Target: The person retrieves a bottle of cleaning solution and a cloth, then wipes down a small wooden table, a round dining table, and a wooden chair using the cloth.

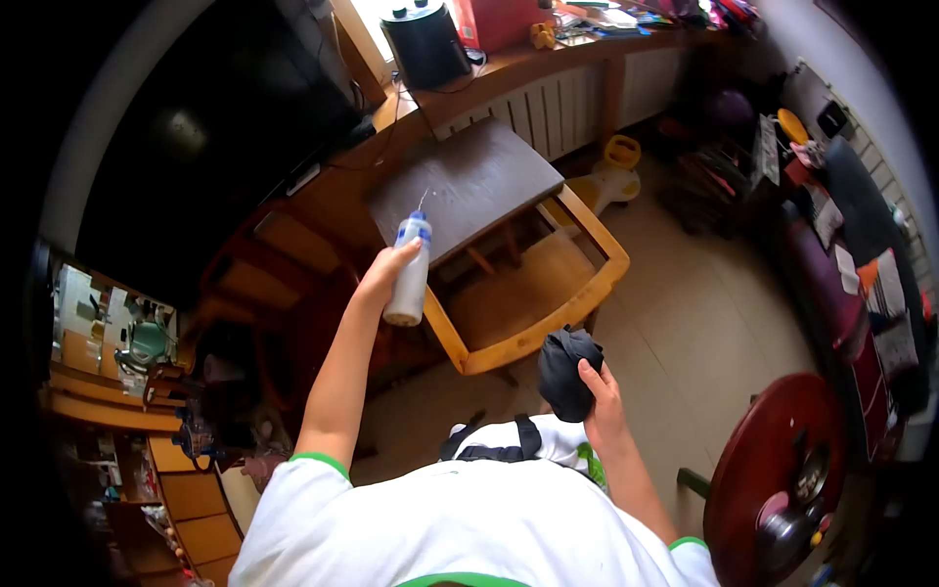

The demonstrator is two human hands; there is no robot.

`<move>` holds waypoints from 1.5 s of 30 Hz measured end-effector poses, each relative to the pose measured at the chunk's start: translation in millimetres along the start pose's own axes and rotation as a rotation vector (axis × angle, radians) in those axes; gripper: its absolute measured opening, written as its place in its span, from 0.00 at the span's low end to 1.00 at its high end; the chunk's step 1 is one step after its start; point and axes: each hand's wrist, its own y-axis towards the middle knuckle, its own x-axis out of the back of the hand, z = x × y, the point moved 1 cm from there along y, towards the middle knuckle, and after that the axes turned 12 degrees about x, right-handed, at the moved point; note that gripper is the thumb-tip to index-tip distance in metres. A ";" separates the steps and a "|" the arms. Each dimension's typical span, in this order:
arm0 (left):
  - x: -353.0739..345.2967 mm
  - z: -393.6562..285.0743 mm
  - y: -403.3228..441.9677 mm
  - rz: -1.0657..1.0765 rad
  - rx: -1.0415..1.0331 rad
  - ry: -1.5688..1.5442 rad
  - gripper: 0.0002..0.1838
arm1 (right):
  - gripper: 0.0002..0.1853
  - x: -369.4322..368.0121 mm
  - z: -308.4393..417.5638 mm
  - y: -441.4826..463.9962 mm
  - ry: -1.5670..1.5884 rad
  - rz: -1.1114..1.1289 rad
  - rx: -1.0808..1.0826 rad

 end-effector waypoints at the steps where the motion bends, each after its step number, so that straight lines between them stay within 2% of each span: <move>1: 4.5 3.5 1.8 -0.059 0.019 0.009 0.26 | 0.26 -1.4 2.6 22.8 0.015 0.045 -0.043; 5: -9.8 15.1 -0.3 -0.061 0.182 -0.004 0.25 | 0.20 -25.7 21.7 114.4 -0.035 0.114 -0.219; 7: -34.1 8.7 14.4 -0.062 0.132 0.095 0.27 | 0.20 -45.6 40.1 156.7 -0.102 0.165 -0.248; 9: -65.4 -5.4 29.7 -0.161 0.127 0.245 0.32 | 0.21 -50.3 46.8 203.7 -0.162 0.194 -0.237; 12: -80.3 -18.8 43.2 -0.241 0.198 0.251 0.34 | 0.21 -54.6 53.3 252.0 -0.215 0.236 -0.261; 14: -76.0 -29.2 44.8 -0.432 0.255 0.315 0.32 | 0.19 -56.5 56.2 277.5 -0.228 0.240 -0.262; 15: -63.9 -14.0 52.0 -0.461 0.227 0.267 0.31 | 0.19 -58.0 54.7 286.3 -0.233 0.245 -0.281; 17: -43.2 11.8 50.1 -0.506 0.232 0.210 0.37 | 0.19 -60.7 47.3 301.3 -0.339 0.226 -0.256; 18: -38.4 16.6 39.9 -0.508 0.198 0.123 0.37 | 0.19 -62.6 41.0 307.7 -0.336 0.223 -0.270; 21: -38.0 28.6 5.3 -0.549 -0.016 -0.045 0.32 | 0.19 -73.3 21.6 327.2 -0.487 0.299 -0.221; 24: -45.7 38.7 -26.2 -0.660 -0.073 -0.201 0.31 | 0.25 -88.6 -3.0 353.3 -0.669 0.344 -0.030; 25: -49.9 41.0 -33.5 -0.663 -0.060 -0.206 0.31 | 0.25 -86.2 -18.9 367.1 -0.675 0.346 -0.042; 27: -60.8 47.6 -45.0 -0.740 -0.134 -0.315 0.32 | 0.28 -82.6 -49.7 393.3 -1.160 0.521 0.591; 28: -66.6 49.9 -50.3 -0.749 -0.134 -0.320 0.33 | 0.28 -82.0 -65.3 403.4 -1.168 0.531 0.577; 30: -76.3 55.9 -58.2 -0.769 -0.127 -0.321 0.34 | 0.30 -83.9 -97.0 420.8 -1.430 0.612 0.639; 31: -81.2 57.6 -63.2 -0.786 -0.136 -0.312 0.34 | 0.30 -87.2 -113.9 425.6 -1.435 0.630 0.627; 33: -87.1 59.6 -70.6 -0.779 -0.134 -0.350 0.35 | 0.32 -104.4 -149.2 433.4 -1.700 0.592 0.834; 38: -91.7 77.2 -87.1 -0.785 -0.066 -0.393 0.38 | 0.26 -197.0 -223.5 405.3 -1.492 0.817 0.826; 41: -84.5 83.2 -84.1 -0.795 -0.050 -0.438 0.40 | 0.22 -198.4 -267.4 341.7 -1.294 1.052 0.874; 43: -79.4 85.1 -82.5 -0.794 -0.068 -0.438 0.41 | 0.21 -175.4 -256.5 313.6 -1.201 1.184 0.837; 44: -76.2 81.2 -78.5 -0.787 -0.083 -0.423 0.41 | 0.22 -167.4 -228.9 315.2 -1.179 1.209 0.768; 45: -73.6 78.7 -74.7 -0.773 -0.079 -0.434 0.41 | 0.21 -152.1 -209.2 326.3 -1.162 1.142 0.825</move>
